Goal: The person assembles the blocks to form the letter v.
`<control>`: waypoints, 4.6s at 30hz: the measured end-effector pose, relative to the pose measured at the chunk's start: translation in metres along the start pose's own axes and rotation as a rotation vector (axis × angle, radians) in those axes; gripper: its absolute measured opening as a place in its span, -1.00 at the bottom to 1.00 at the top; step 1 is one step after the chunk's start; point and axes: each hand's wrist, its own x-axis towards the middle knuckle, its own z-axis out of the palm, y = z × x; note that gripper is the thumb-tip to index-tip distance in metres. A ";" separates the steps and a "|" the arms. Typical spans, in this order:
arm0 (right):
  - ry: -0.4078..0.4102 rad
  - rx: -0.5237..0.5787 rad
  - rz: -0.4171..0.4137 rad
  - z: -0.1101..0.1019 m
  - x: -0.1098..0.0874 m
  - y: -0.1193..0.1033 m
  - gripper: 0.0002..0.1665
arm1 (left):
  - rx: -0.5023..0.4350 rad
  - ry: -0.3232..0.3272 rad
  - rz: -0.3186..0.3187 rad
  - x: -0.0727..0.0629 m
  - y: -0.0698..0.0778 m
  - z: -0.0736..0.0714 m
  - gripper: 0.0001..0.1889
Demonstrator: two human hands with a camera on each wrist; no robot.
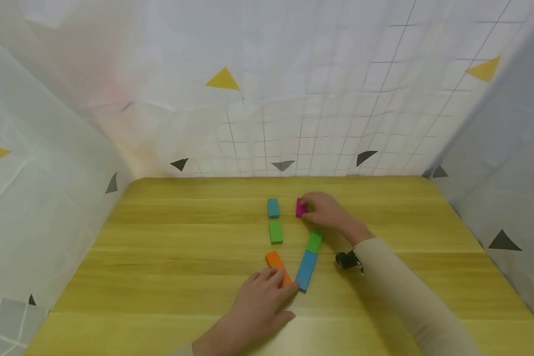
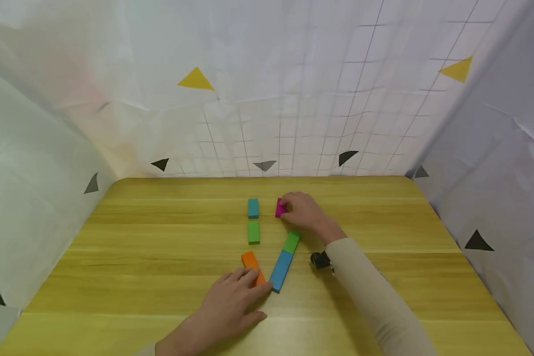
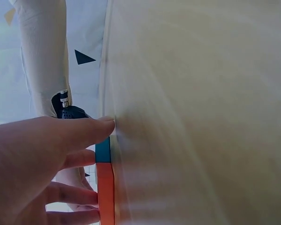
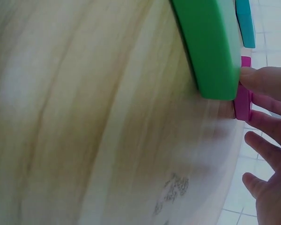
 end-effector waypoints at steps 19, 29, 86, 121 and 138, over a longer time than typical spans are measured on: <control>-0.020 0.014 0.052 -0.004 -0.006 -0.001 -0.61 | 0.029 0.035 0.011 0.000 0.001 0.000 -0.44; 0.018 -0.002 0.028 -0.006 -0.017 -0.001 -0.62 | 0.038 0.035 0.010 0.001 0.002 -0.001 -0.45; 0.113 -0.028 0.032 -0.003 -0.066 0.011 -0.71 | 0.069 0.063 0.029 0.002 -0.002 0.002 -0.49; 0.144 -0.017 0.017 -0.001 -0.070 0.007 -0.78 | 0.037 0.066 0.020 0.003 -0.001 0.005 -0.49; 0.159 -0.019 0.021 0.002 -0.073 0.005 -0.82 | 0.030 0.058 0.023 0.003 0.000 0.004 -0.50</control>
